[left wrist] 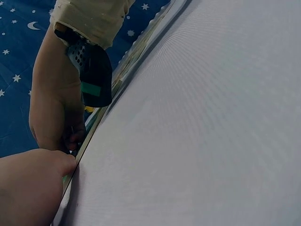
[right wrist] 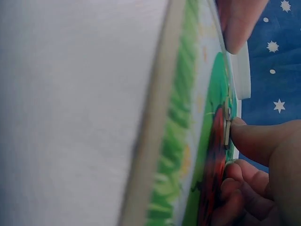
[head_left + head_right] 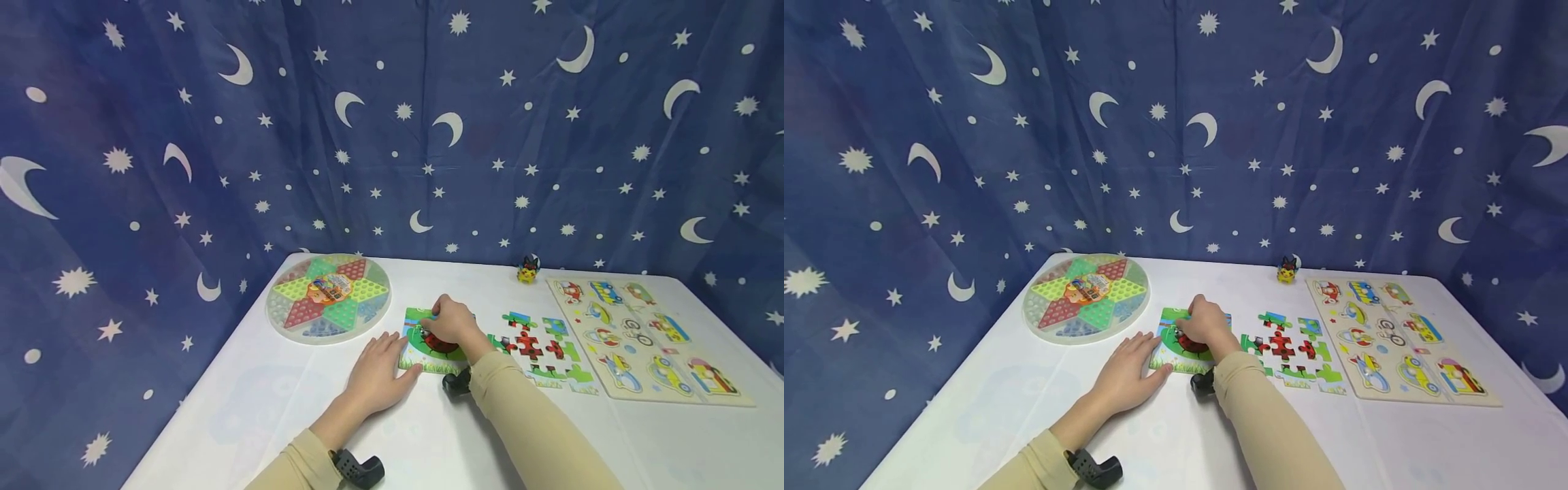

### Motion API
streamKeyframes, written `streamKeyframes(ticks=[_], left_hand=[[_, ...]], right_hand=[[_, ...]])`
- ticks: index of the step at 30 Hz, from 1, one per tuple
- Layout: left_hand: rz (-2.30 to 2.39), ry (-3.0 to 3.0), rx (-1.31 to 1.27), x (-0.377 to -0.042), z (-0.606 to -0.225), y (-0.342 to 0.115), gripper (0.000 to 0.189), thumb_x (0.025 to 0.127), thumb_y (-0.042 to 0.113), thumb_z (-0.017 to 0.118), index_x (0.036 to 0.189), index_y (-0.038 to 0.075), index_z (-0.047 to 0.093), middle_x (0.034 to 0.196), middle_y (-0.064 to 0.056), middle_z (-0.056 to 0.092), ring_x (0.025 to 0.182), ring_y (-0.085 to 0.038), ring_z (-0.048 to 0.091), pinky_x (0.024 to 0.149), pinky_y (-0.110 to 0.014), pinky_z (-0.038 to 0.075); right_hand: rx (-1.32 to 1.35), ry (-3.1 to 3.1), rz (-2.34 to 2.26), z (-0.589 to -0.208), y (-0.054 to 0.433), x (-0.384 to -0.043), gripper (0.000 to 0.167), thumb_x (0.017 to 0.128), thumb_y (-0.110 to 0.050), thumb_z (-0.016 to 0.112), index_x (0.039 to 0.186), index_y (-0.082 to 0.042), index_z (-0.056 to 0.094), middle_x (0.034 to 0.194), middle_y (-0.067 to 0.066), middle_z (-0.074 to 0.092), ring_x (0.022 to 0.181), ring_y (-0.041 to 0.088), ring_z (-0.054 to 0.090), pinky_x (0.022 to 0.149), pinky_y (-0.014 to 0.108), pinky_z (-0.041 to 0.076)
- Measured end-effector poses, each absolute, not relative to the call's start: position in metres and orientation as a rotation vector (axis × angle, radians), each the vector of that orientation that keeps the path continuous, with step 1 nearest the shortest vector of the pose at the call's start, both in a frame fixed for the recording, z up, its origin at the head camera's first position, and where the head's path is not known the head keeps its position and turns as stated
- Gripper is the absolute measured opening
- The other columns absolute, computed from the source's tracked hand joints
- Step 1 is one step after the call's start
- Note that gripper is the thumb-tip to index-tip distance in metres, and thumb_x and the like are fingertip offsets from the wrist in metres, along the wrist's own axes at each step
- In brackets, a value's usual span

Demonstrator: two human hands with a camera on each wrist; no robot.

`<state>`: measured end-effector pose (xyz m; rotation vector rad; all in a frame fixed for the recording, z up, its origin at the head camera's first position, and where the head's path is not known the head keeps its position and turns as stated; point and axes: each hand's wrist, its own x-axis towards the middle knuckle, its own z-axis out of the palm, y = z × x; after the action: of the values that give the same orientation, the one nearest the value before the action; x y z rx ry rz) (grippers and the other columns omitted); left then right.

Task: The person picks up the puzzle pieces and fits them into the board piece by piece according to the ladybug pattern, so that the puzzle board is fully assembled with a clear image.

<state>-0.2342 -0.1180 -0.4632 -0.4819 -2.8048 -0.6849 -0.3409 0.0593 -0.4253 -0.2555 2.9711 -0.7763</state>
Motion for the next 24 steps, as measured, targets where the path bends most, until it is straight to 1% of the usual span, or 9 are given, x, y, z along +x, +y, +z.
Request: streamKeyframes(ticks=[5, 11, 18, 21, 24], left_hand=[[-0.669, -2.808, -0.484, -0.235, -0.4641, -0.116, 0.063, 0.1, 0.047, 0.06, 0.145, 0.003, 0.056, 0.149, -0.019, 0.052, 0.144, -0.037, 0.041, 0.123, -0.049, 0.025], [-0.668, -2.826, -0.489, -0.2338, -0.4635, -0.1138, 0.063, 0.1, 0.047, 0.059, 0.145, 0.003, 0.056, 0.15, -0.019, 0.052, 0.145, -0.036, 0.04, 0.123, -0.048, 0.025], [-0.673, -2.818, -0.475, -0.2338, -0.4625, -0.1188, 0.064, 0.1, 0.047, 0.059, 0.145, 0.002, 0.055, 0.15, -0.02, 0.051, 0.145, -0.037, 0.039, 0.124, -0.049, 0.024], [-0.675, -2.809, -0.478, -0.2348, -0.4625, -0.1194, 0.064, 0.1, 0.047, 0.059, 0.145, 0.002, 0.055, 0.15, -0.02, 0.051, 0.145, -0.037, 0.039, 0.124, -0.049, 0.024], [-0.673, -2.816, -0.487, -0.2344, -0.4639, -0.1192, 0.066, 0.1, 0.049, 0.059, 0.146, 0.002, 0.055, 0.15, -0.02, 0.051, 0.145, -0.037, 0.039, 0.123, -0.049, 0.024]], right_hand=[[-0.253, 2.978, -0.755, -0.4253, 0.0613, -0.34, 0.033, 0.095, -0.035, 0.074, 0.106, -0.006, 0.061, 0.096, 0.01, 0.066, 0.091, 0.027, 0.064, 0.083, 0.043, 0.058], [-0.238, 2.984, -0.755, -0.4289, 0.0639, -0.3397, 0.032, 0.096, -0.038, 0.073, 0.101, -0.009, 0.063, 0.092, 0.007, 0.065, 0.087, 0.024, 0.061, 0.077, 0.039, 0.057], [-0.329, 3.011, -0.777, -0.4273, 0.0602, -0.3404, 0.031, 0.098, -0.038, 0.07, 0.089, -0.01, 0.062, 0.081, 0.004, 0.062, 0.077, 0.022, 0.058, 0.067, 0.035, 0.053], [-0.343, 3.012, -0.808, -0.4268, 0.061, -0.3411, 0.033, 0.099, -0.04, 0.068, 0.088, -0.009, 0.062, 0.08, 0.004, 0.062, 0.076, 0.022, 0.058, 0.066, 0.035, 0.052], [-0.319, 2.978, -0.863, -0.4286, 0.0655, -0.3406, 0.035, 0.101, -0.043, 0.064, 0.094, -0.008, 0.065, 0.087, 0.005, 0.064, 0.082, 0.023, 0.059, 0.07, 0.037, 0.054]])
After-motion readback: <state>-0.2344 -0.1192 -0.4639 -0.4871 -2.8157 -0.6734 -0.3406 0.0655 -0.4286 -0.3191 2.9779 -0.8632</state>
